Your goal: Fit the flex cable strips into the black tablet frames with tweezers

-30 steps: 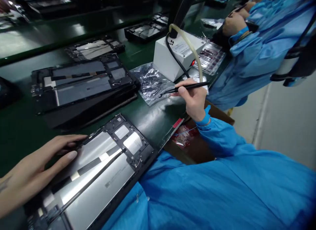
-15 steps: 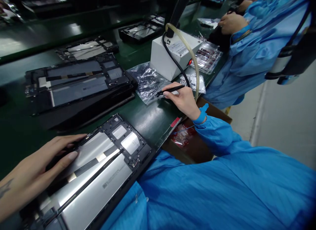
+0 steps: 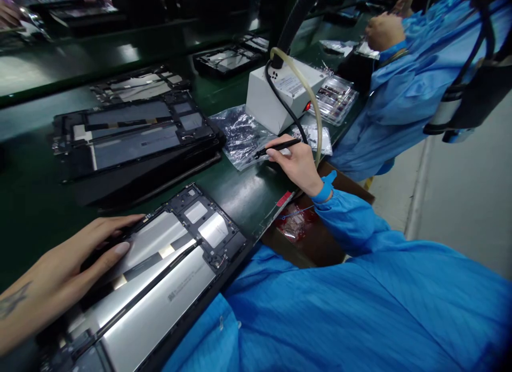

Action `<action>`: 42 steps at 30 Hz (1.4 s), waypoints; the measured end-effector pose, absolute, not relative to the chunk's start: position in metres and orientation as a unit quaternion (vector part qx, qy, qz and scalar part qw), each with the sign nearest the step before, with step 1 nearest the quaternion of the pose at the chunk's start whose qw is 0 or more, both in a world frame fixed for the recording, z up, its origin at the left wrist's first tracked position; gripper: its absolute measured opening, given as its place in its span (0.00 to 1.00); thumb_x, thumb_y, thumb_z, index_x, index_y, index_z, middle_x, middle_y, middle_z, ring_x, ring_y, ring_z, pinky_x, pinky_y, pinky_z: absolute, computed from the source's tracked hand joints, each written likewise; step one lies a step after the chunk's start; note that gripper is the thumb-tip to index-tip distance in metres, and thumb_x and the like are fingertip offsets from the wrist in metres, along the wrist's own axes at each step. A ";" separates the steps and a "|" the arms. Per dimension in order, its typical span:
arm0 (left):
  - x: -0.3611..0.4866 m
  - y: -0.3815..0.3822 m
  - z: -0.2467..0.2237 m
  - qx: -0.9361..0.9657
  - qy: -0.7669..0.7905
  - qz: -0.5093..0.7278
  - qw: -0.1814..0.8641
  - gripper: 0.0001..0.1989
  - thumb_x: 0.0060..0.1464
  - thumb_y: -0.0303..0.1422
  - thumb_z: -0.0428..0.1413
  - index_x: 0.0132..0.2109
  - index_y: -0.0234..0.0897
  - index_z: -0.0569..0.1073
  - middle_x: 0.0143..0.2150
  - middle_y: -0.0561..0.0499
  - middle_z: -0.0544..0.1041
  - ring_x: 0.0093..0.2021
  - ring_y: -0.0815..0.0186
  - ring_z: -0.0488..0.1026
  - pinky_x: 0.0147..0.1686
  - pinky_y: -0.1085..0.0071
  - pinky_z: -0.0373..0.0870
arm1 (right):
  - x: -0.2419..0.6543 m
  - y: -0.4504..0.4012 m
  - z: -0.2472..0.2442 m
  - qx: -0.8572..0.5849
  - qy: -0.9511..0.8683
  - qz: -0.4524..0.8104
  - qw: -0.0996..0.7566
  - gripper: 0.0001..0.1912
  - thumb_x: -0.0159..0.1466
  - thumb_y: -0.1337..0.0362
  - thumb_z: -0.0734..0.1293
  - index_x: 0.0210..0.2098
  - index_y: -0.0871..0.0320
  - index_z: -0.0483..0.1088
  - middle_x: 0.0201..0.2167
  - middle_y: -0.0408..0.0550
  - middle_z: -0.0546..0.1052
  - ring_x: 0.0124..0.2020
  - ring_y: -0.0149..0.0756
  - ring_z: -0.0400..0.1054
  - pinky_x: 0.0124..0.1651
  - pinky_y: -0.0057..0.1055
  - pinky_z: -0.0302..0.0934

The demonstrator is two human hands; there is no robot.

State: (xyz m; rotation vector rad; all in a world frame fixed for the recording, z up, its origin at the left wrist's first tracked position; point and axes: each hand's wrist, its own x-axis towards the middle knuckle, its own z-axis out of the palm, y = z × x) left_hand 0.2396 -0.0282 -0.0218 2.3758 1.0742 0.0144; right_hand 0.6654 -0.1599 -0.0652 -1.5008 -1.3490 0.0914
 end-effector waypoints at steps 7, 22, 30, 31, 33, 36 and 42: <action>0.239 -0.028 -0.023 0.884 0.389 0.012 0.259 0.17 0.67 0.49 0.45 0.61 0.64 0.64 0.60 0.62 0.70 0.60 0.55 0.69 0.62 0.56 0.65 | 0.661 -0.158 -0.061 -0.628 -0.589 0.028 0.508 0.14 0.68 0.52 0.68 0.42 0.55 0.77 0.41 0.46 0.79 0.43 0.35 0.74 0.36 0.29 0.69; 0.252 -0.022 0.003 0.934 0.332 -0.041 0.122 0.25 0.68 0.49 0.39 0.69 0.57 0.56 0.65 0.50 0.67 0.62 0.48 0.68 0.60 0.47 0.66 | 0.658 -0.169 -0.058 -0.565 -0.534 0.082 0.624 0.13 0.65 0.51 0.71 0.40 0.53 0.78 0.40 0.44 0.77 0.41 0.34 0.75 0.41 0.32 0.77; 0.445 -0.056 0.061 0.998 0.012 -0.051 -0.041 0.23 0.67 0.35 0.40 0.60 0.45 0.73 0.58 0.45 0.75 0.52 0.54 0.75 0.47 0.58 0.74 | 0.665 -0.248 -0.052 -0.495 -0.399 0.110 0.764 0.14 0.64 0.48 0.71 0.39 0.51 0.74 0.35 0.42 0.76 0.35 0.32 0.77 0.38 0.32 0.79; 0.478 -0.068 0.058 0.998 -0.041 -0.041 -0.018 0.21 0.66 0.32 0.41 0.57 0.43 0.74 0.56 0.45 0.76 0.50 0.56 0.76 0.47 0.60 0.74 | 0.670 -0.261 -0.053 -0.489 -0.380 0.097 0.780 0.14 0.65 0.47 0.70 0.39 0.51 0.73 0.34 0.41 0.76 0.36 0.32 0.77 0.39 0.32 0.79; 0.542 -0.095 0.045 0.988 -0.136 -0.011 0.070 0.19 0.63 0.29 0.45 0.55 0.40 0.74 0.52 0.45 0.78 0.49 0.58 0.77 0.50 0.62 0.73 | 0.683 -0.287 -0.057 -0.472 -0.339 0.041 0.813 0.13 0.65 0.48 0.70 0.40 0.49 0.73 0.34 0.40 0.76 0.37 0.32 0.77 0.40 0.32 0.79; 0.626 -0.143 0.017 0.937 -0.150 0.025 0.315 0.21 0.62 0.31 0.50 0.61 0.31 0.69 0.58 0.39 0.75 0.58 0.57 0.73 0.60 0.60 0.68 | 0.711 -0.319 -0.067 -0.442 -0.266 -0.089 0.852 0.08 0.66 0.52 0.70 0.40 0.48 0.74 0.34 0.39 0.76 0.36 0.29 0.77 0.43 0.30 0.78; 0.710 -0.222 -0.011 0.678 0.000 -0.080 0.731 0.29 0.64 0.27 0.44 0.70 0.31 0.52 0.74 0.37 0.55 0.72 0.63 0.58 0.70 0.62 0.57 | 0.777 -0.346 -0.102 -0.452 -0.158 -0.082 0.874 0.14 0.68 0.46 0.65 0.43 0.48 0.73 0.38 0.42 0.77 0.51 0.34 0.75 0.59 0.40 0.72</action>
